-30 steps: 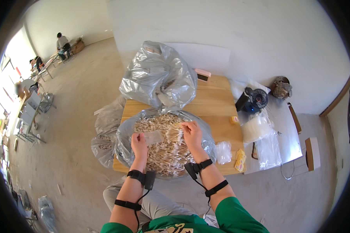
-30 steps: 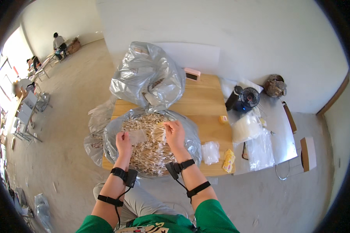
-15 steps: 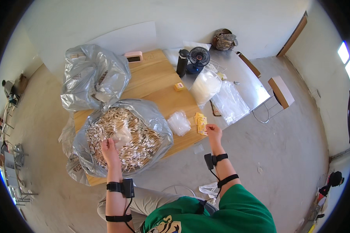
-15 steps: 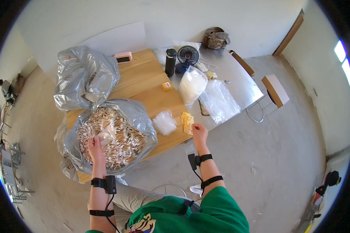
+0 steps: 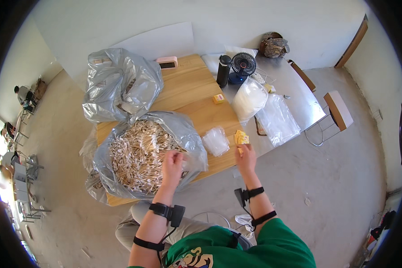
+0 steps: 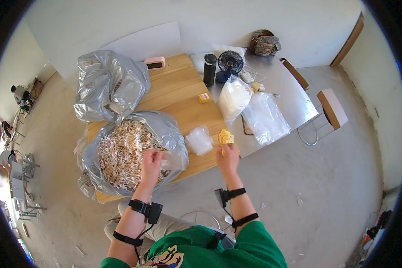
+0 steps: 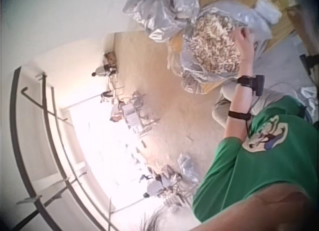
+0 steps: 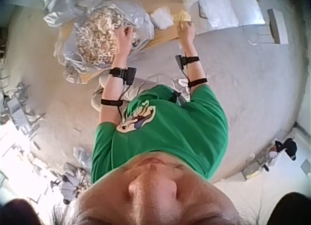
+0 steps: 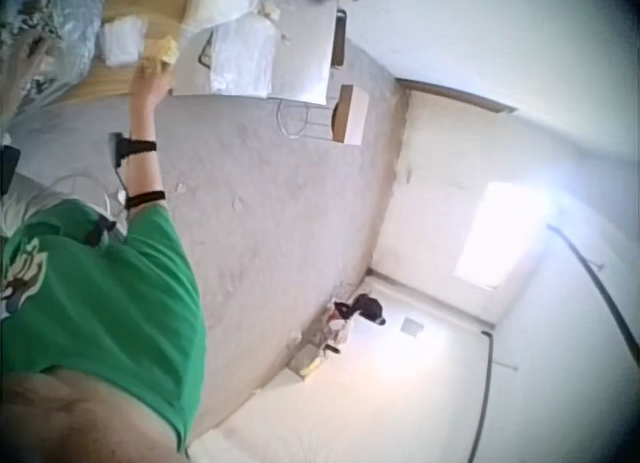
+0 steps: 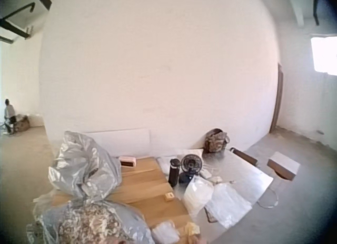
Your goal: Packing small medical or hygiene components into plastic bags.
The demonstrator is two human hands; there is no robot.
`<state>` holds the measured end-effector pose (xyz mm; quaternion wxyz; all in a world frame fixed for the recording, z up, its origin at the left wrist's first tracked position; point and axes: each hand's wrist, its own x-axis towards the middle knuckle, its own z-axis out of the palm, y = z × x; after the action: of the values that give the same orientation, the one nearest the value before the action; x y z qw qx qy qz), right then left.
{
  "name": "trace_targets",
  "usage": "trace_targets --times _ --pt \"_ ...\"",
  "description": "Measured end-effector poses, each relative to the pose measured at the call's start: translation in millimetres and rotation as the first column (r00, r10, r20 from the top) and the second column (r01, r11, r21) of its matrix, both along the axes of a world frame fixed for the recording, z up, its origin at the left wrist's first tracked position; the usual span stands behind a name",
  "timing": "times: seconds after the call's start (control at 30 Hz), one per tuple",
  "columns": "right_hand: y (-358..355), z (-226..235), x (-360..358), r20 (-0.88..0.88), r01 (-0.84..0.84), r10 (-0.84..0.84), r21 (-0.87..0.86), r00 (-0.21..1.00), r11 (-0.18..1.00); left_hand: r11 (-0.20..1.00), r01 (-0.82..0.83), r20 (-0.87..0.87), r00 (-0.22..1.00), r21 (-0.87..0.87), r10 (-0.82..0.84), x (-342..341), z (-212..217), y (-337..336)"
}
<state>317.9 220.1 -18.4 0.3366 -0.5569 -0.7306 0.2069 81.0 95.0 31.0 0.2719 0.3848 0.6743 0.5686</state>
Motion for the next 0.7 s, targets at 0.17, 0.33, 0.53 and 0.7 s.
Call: trace_targets --times 0.17,0.33,0.53,0.7 --pt "-52.2 31.9 -44.2 -0.733 -0.573 0.191 -0.312 0.652 0.758 0.981 0.183 -0.009 0.983 -0.068 -0.184 25.2 -5.5 7.5" --pt "-11.0 -12.4 -39.6 -0.672 -0.142 -0.202 -0.42 0.713 0.897 0.999 0.018 -0.031 0.999 -0.046 -0.019 0.2 -14.2 14.9" --pt "23.0 -34.3 -58.5 0.096 0.15 -0.146 -0.034 0.985 0.988 0.997 0.005 -0.131 0.991 -0.083 -0.016 2.2 -15.1 14.6" --pt "33.2 -36.7 -71.9 0.307 0.136 -0.104 -0.086 0.946 0.987 0.945 0.243 0.144 0.966 -0.22 -0.215 44.8 -12.8 26.9"
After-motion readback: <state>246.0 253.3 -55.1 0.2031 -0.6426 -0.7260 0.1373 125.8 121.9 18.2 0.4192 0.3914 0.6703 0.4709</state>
